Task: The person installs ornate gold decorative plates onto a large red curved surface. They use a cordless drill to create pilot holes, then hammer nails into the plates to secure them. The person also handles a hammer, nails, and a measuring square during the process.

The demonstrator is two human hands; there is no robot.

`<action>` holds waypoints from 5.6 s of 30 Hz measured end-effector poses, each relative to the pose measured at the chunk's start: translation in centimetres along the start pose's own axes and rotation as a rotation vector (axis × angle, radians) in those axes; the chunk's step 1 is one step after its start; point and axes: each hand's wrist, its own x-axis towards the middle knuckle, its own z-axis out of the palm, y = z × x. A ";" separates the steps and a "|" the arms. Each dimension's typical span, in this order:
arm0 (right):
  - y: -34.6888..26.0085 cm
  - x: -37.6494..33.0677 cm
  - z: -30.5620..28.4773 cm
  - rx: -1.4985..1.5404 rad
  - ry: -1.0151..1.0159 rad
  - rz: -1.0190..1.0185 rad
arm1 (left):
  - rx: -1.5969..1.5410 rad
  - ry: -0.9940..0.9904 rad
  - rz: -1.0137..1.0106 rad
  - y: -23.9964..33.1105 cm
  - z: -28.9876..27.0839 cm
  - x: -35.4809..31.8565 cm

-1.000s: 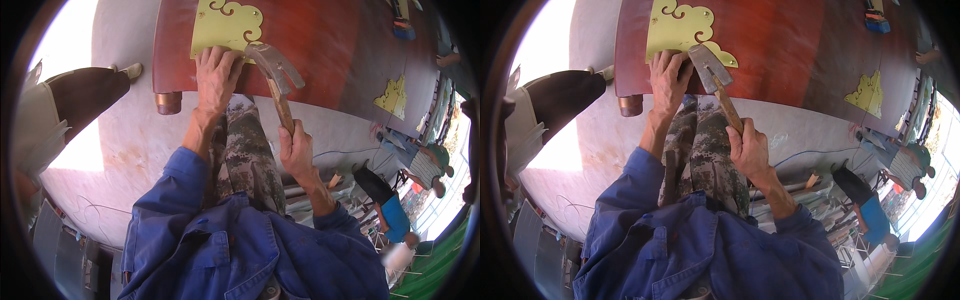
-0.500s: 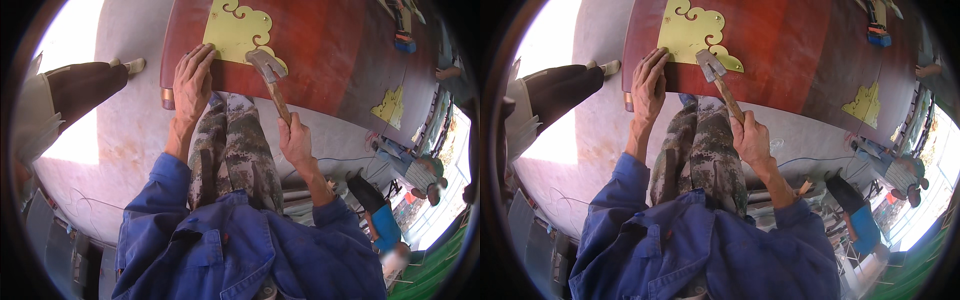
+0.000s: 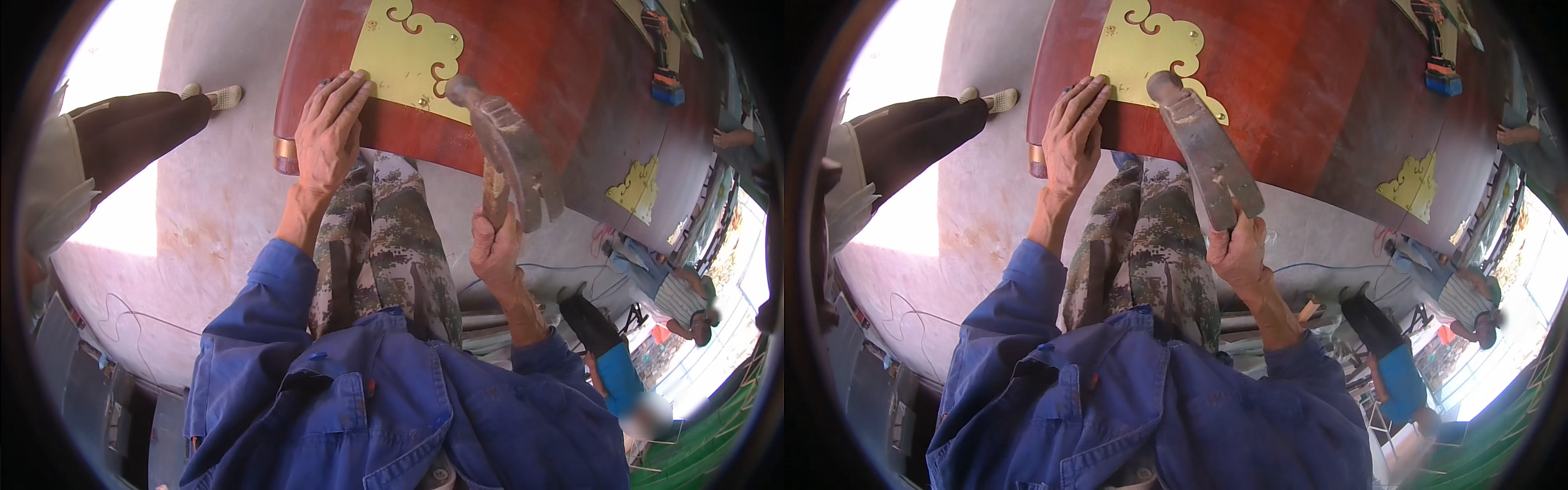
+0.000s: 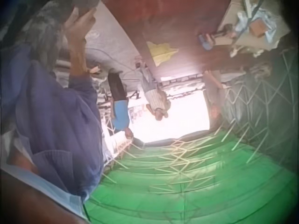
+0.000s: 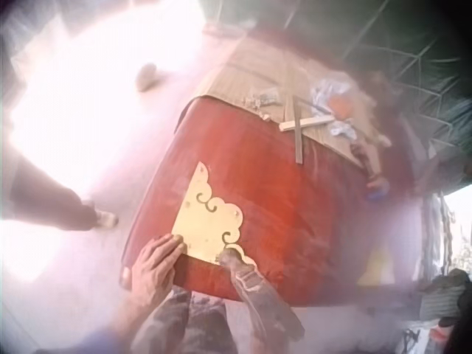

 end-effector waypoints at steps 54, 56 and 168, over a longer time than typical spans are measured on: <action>-1.0 -2.1 -5.5 0.534 -0.107 0.527 | -0.707 -0.158 -0.631 -0.2 -5.3 10.0; -1.3 -2.5 -4.5 0.568 -0.132 0.509 | -0.754 -0.165 -0.776 -0.3 -5.3 5.6; -1.4 -2.0 -3.0 0.555 -0.191 0.538 | -0.405 0.001 -0.596 -0.3 -3.6 7.7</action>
